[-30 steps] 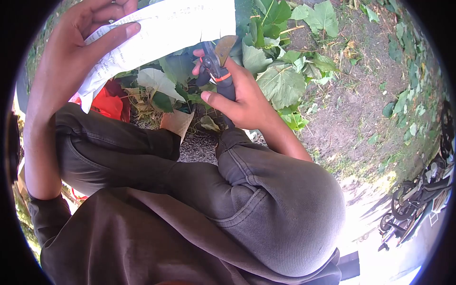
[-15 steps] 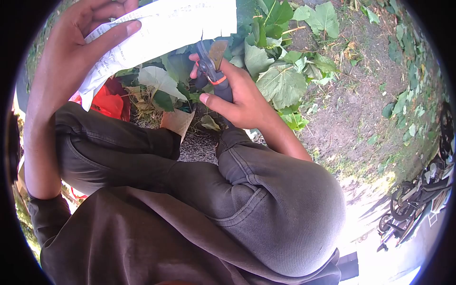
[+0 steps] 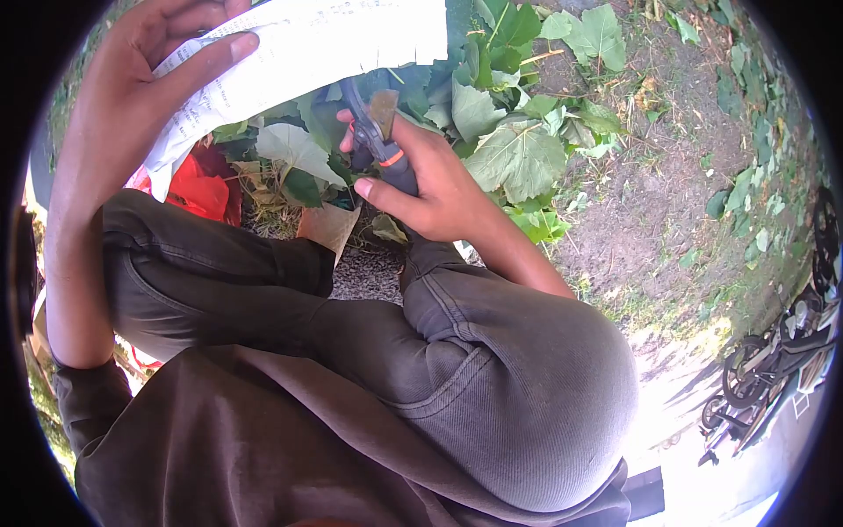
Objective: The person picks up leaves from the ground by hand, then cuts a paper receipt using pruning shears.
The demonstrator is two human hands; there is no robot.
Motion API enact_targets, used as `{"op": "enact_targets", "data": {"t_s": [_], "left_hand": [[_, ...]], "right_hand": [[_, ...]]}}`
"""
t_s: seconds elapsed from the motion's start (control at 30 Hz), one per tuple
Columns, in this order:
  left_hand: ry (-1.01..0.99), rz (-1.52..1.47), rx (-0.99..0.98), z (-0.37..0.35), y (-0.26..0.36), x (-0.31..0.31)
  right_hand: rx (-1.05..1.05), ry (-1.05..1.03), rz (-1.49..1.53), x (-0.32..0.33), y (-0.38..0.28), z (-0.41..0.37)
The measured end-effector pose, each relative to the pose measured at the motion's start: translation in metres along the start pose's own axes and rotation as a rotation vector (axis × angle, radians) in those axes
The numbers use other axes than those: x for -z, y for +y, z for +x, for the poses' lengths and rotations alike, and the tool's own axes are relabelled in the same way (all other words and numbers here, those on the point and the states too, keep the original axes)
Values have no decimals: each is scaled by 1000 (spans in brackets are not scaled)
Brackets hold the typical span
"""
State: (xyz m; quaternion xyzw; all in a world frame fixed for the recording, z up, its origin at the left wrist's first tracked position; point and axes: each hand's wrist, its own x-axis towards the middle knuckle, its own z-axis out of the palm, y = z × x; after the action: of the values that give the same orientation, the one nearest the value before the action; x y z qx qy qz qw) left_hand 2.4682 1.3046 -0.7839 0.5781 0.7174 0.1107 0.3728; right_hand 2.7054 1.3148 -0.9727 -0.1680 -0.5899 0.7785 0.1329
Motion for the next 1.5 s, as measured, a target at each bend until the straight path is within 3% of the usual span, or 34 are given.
{"op": "enact_targets", "data": {"t_s": [0.17,0.23,0.33,0.37,0.43,0.53,0.77,0.83,0.97,1.03,1.17,1.37,1.43,1.5], "left_hand": [[4,-4,-3,0,-4,-1],[-8,-34,0,1,-13,1],[-47,-198,11,4,-15,2],[2,-51,10,-1,2,0],[49,97,13,-4,6,-1],[76,-93,-78,-2,-9,-2],[58,33,22,-2,9,-6],[56,56,15,-2,9,-6],[29,-105,10,7,-17,0],[-5,-200,-2,7,-16,1],[123,76,-20,0,9,-6],[39,-22,3,5,-9,4],[1,-111,26,5,-11,4],[68,61,-8,1,4,2]], "right_hand": [[12,0,-80,0,-9,4],[-209,41,-85,2,-17,4],[-245,44,-179,7,-20,4],[-244,43,-180,7,-19,4],[-42,45,-119,6,-12,4],[89,72,-161,0,2,5],[4,73,-142,2,-15,10],[-206,80,-119,4,-21,8],[-175,31,-140,7,-15,8],[23,53,-70,3,-5,6],[48,45,-84,0,0,7],[-11,67,-121,4,-14,10],[-183,103,-152,4,-14,9],[-148,93,-157,5,-13,9]]}}
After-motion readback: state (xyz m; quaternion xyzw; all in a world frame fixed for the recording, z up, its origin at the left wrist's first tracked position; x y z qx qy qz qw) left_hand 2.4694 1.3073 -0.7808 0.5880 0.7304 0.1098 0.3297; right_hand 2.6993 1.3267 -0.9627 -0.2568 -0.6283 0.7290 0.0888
